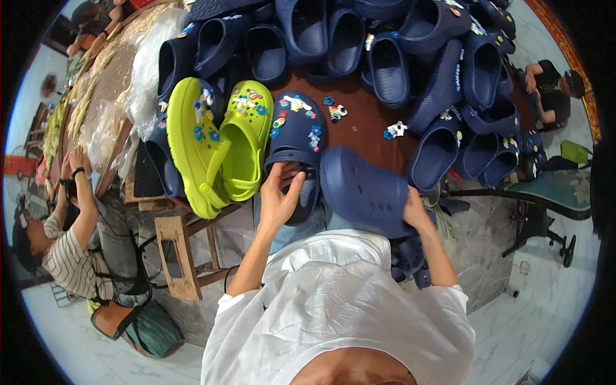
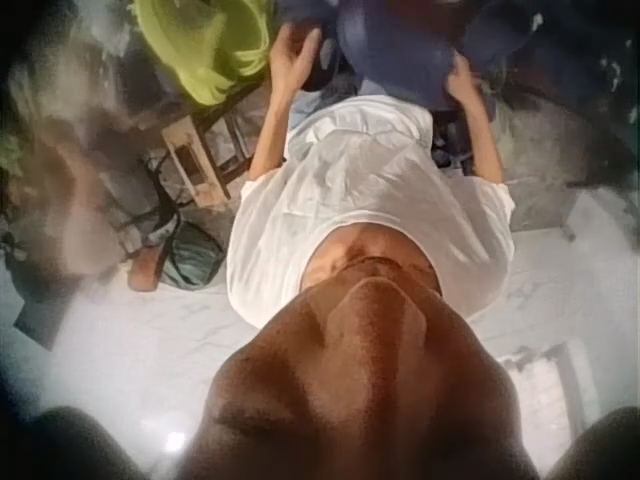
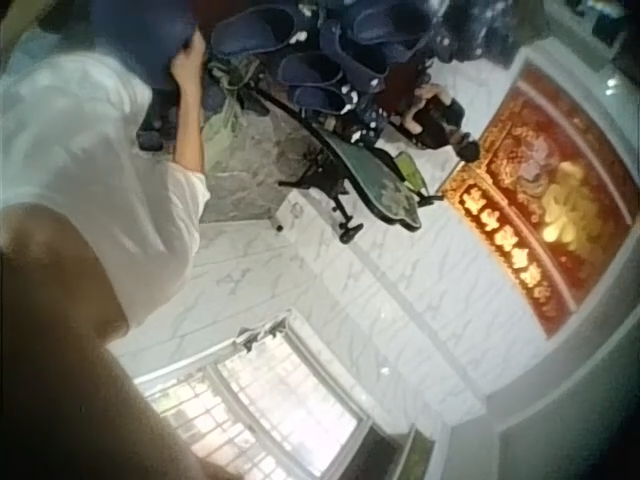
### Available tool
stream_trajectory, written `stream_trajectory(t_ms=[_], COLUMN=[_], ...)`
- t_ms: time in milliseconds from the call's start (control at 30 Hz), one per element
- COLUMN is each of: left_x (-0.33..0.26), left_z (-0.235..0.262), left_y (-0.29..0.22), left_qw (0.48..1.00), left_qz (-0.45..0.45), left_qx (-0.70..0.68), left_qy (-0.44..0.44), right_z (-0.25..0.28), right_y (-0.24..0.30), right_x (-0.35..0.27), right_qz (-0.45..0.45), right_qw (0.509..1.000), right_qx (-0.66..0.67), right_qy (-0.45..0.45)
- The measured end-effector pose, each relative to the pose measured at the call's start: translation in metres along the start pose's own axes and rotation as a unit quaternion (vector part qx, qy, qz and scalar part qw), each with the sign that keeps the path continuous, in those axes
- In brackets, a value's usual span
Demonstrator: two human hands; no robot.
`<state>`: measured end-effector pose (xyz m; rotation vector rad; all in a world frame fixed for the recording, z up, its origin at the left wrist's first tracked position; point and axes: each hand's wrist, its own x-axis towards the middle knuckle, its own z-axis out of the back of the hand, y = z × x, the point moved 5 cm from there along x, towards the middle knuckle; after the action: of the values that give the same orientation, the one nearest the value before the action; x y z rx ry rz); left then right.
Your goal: Attaching decorative charms to rubber clog shoes in a manufacturing facility.
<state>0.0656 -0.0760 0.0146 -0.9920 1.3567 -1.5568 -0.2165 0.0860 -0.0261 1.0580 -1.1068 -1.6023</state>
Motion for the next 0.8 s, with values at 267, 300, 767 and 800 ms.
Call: stream_trajectory(t_ms=[267,300,767,800], left_x=[0.008,0.001,-0.029,-0.028], left_z=[-0.010,-0.006,0.080,0.086], left_y=[-0.001,-0.001,-0.081,-0.082], left_qw=[0.983,0.984,0.919,0.914], left_qz=[0.080,0.077,-0.235,-0.234], left_qx=[-0.162,-0.159,0.215,0.222], left_qy=[-0.013,-0.023,-0.233,-0.248], right_z=[0.090,0.106,0.050,0.047], right_y=[-0.120,-0.151,-0.374,-0.373], right_x=[-0.128,-0.145,-0.245,-0.235], right_qz=[-0.239,-0.331,-0.441,-0.449], right_qw=[0.927,0.886,0.852,0.849], right_qx=[-0.133,-0.220,-0.277,-0.277], right_qy=[0.258,0.237,0.060,0.037])
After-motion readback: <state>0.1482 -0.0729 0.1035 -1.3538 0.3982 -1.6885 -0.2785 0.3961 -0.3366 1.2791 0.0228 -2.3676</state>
